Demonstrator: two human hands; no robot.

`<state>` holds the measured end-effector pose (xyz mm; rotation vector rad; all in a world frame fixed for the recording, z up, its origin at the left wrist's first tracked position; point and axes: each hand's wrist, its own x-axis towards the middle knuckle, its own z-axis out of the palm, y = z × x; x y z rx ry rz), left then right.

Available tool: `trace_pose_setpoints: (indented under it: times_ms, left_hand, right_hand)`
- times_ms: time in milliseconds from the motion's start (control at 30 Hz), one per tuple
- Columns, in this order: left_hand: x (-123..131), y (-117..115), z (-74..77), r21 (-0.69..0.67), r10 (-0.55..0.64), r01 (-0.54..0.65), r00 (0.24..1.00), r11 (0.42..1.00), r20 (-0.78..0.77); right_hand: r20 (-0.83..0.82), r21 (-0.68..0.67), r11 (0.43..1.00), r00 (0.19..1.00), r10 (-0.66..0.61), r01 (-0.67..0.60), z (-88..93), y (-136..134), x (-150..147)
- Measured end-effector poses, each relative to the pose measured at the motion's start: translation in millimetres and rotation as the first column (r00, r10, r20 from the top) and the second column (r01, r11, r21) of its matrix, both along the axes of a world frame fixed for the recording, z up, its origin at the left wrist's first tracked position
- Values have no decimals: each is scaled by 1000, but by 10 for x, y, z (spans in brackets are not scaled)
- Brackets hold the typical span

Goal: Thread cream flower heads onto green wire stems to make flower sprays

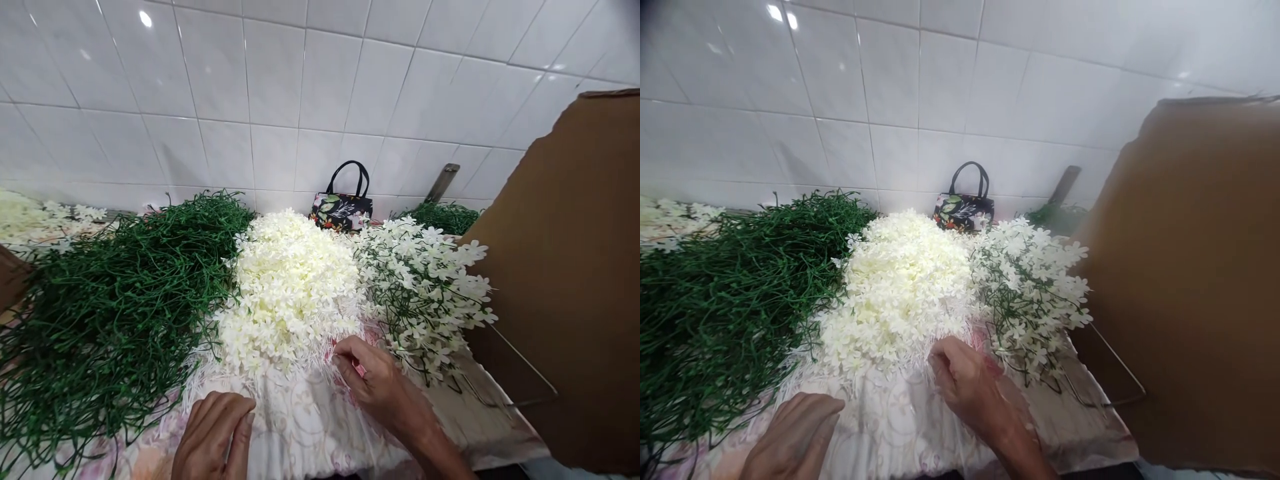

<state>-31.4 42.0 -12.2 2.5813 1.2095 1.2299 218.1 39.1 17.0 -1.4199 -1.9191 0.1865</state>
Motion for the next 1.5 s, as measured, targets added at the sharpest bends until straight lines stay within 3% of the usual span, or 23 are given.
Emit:
trace_pose_setpoints:
  times_ms: [100,200,367,467,800,1000,1100,1300,1500]
  left_hand:
    - [43,-29,21,-3,7,-7,1000,1000,2]
    - [106,-77,66,-24,58,-58,998,998,17]
    - [189,-131,146,-79,67,-66,998,995,16]
    - [188,-141,167,-88,82,-81,997,993,14]
    - [-88,-41,182,-87,282,-283,959,955,-19]
    - [-151,156,235,-13,427,-439,880,898,-206]
    - [-144,241,279,-22,417,-442,860,897,-293]
    - [-65,392,383,-85,371,-406,888,910,-274]
    - [69,541,311,-93,372,-446,830,890,-416]
  right_hand:
    - [-7,18,1000,1000,16,-16,20,-5,-16]
    - [-117,37,998,992,51,-47,-16,-3,-5]
    - [-243,-82,996,970,14,-35,-129,-8,34]
    - [-259,-86,995,966,25,-49,-165,-9,49]
    - [6,21,987,987,159,-159,-152,71,25]
    - [29,113,984,990,136,-138,-233,161,5]
    - [30,162,977,990,138,-141,-265,181,22]
    - [-33,230,968,993,113,-102,-255,159,-6]
    - [-3,285,954,995,97,-92,-259,145,-22]
